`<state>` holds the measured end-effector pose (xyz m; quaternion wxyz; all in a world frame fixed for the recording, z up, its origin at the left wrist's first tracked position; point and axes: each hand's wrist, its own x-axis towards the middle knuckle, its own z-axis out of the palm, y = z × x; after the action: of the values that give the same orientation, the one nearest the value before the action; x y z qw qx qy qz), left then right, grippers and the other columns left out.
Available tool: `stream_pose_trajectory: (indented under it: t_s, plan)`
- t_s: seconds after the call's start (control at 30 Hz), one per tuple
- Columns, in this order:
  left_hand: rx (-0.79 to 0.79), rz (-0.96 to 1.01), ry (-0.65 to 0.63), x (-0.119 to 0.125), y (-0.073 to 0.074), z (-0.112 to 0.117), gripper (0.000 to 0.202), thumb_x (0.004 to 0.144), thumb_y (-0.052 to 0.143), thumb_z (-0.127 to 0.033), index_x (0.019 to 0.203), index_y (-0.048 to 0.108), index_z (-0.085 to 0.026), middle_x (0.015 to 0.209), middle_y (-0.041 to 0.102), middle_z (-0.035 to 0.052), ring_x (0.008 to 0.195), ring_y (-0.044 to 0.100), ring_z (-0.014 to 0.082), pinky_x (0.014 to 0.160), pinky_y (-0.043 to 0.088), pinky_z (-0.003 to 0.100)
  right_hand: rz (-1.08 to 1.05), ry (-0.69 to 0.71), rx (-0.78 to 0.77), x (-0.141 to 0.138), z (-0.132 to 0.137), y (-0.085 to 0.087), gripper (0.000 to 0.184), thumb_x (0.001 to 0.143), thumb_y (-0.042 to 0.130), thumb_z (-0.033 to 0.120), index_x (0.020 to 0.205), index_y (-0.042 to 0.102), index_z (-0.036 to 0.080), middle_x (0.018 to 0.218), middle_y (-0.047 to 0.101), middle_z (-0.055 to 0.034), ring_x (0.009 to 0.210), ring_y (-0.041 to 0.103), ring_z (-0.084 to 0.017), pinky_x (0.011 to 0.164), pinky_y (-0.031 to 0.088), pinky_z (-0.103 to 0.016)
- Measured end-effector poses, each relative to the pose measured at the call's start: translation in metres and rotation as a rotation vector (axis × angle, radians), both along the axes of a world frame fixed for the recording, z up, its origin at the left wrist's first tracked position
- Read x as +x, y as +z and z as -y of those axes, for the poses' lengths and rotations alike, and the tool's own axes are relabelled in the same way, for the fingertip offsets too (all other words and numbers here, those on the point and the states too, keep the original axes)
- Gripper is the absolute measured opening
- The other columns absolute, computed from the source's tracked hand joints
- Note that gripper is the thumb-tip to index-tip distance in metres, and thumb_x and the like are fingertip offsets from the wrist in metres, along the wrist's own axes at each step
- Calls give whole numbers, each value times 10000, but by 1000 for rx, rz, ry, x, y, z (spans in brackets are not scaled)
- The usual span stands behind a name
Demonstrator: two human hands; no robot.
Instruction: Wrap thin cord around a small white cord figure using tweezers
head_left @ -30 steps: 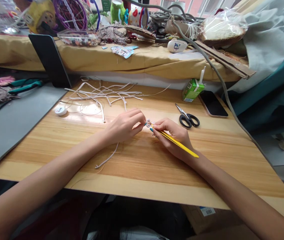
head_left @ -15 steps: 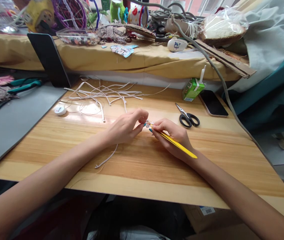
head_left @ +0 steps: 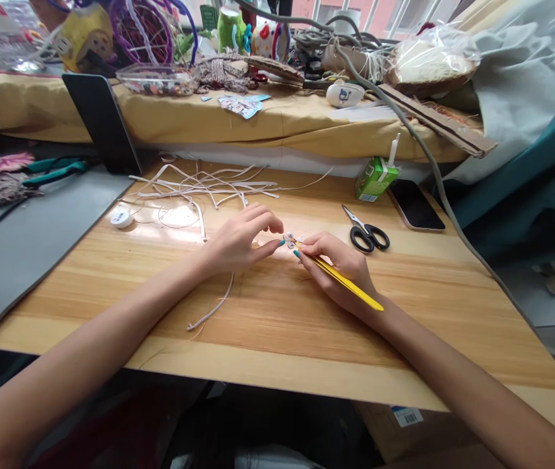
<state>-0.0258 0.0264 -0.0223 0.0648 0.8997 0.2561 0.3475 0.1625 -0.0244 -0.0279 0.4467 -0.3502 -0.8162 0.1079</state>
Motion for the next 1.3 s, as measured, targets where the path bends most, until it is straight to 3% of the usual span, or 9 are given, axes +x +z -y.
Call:
stream_pose_trajectory:
  t_s: [0.7, 1.3]
  plan:
    - [174, -14, -18, 6, -7, 3, 56, 799, 472, -155, 799, 523, -132, 769, 583, 55, 744, 489, 136, 685, 435, 272, 24, -10, 59, -1, 0, 1, 106, 762, 483, 85, 719, 477, 182, 750, 575, -45, 716, 565, -121, 637, 466, -250]
    - [42, 91, 32, 7, -6, 4, 40, 789, 502, -178, 778, 516, -142, 746, 552, 33, 726, 497, 123, 651, 425, 255, 1, -25, 68, -2, 0, 1, 109, 761, 489, 75, 720, 480, 176, 753, 571, -45, 719, 565, -117, 625, 475, -247]
